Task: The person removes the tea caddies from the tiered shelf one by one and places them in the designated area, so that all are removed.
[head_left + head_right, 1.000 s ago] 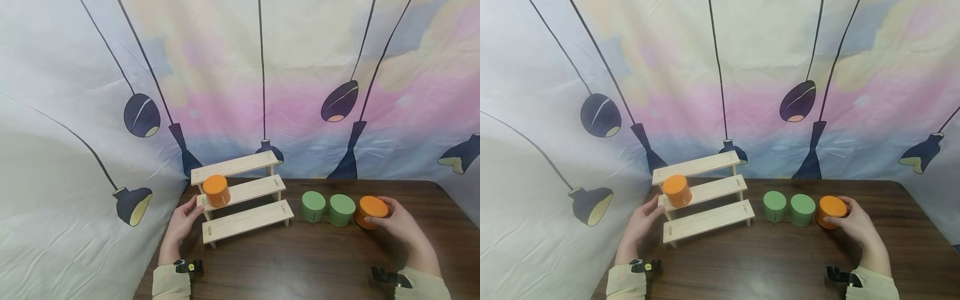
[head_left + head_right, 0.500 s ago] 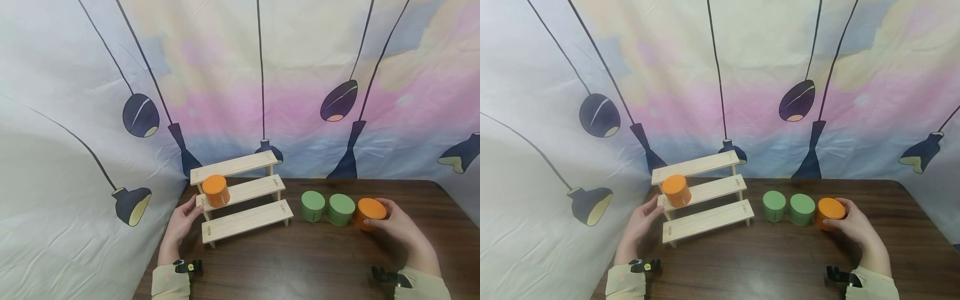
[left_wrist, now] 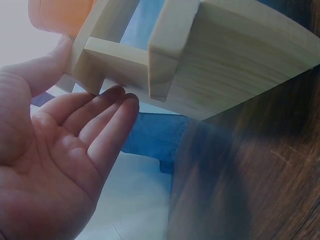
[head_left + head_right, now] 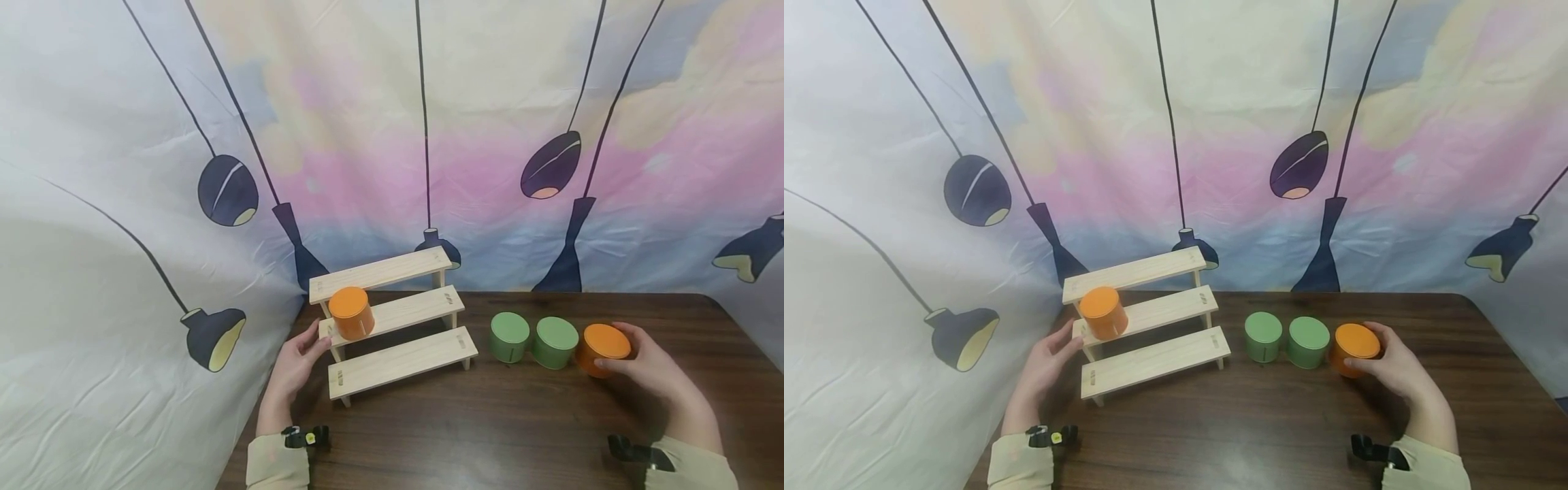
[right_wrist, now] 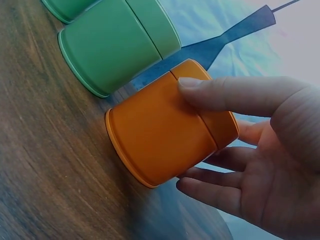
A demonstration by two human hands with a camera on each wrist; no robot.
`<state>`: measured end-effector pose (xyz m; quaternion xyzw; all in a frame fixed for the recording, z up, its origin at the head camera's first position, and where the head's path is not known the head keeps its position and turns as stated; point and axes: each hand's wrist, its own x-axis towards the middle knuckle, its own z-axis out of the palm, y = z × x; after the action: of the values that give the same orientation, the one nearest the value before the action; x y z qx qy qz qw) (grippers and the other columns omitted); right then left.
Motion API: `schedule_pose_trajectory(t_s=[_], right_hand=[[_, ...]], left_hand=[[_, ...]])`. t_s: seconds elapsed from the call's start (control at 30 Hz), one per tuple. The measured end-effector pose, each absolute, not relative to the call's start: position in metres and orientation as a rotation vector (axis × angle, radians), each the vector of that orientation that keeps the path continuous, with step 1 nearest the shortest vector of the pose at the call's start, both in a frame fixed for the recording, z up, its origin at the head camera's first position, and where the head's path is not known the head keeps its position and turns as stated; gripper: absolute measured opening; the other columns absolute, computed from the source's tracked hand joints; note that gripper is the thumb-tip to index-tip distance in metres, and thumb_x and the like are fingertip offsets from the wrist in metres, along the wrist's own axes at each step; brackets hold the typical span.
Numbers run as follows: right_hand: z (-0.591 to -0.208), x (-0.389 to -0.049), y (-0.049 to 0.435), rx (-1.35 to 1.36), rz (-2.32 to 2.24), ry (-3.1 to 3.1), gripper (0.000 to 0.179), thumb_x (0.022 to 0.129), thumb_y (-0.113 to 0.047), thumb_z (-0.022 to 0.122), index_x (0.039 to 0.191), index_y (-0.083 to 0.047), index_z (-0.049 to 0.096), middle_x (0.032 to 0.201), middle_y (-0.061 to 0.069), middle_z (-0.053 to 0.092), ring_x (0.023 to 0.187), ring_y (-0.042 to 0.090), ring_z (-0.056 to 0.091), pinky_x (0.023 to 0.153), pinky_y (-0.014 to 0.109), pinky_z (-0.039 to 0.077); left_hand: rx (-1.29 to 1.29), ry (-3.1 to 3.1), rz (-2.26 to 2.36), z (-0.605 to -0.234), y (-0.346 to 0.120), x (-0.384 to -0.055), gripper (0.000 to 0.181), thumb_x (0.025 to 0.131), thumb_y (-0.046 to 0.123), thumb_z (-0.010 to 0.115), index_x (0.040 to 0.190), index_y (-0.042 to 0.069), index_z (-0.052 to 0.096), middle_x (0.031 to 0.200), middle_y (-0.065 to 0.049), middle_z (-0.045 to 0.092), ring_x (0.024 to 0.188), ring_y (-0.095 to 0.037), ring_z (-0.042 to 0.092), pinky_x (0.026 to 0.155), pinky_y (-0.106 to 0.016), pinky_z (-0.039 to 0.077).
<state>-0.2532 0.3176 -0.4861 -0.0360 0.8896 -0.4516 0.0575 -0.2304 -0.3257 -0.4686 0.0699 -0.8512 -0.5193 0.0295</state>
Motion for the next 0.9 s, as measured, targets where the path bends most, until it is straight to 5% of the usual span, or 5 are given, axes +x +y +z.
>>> schedule_pose_trajectory(t_s=[0.43,0.9], right_hand=[[-0.4838,-0.2520,0.3185,-0.096,-1.352,2.678,0.105,0.099,-0.031,0.080,0.158,0.021,0.012,0.155,0.048,0.027,0.135,0.062,0.040,0.106,0.074,0.041],[-0.4825,-0.2524,0.3207,-0.108,-1.344,2.671,0.108,0.098,-0.031,0.080,0.161,0.019,0.008,0.159,0.049,0.019,0.141,0.065,0.030,0.107,0.080,0.034]], left_hand=[[0.168,-2.599,-1.607,-0.4699,-0.3261,-0.2307,0.082,0.104,0.046,0.070,0.166,0.003,0.037,0.169,-0.020,0.037,0.153,-0.040,0.041,0.121,-0.055,0.037],[0.174,-2.601,-1.599,-0.4698,-0.3261,-0.2303,0.084,0.104,0.048,0.070,0.166,0.003,0.037,0.169,-0.020,0.037,0.152,-0.040,0.042,0.121,-0.056,0.038]])
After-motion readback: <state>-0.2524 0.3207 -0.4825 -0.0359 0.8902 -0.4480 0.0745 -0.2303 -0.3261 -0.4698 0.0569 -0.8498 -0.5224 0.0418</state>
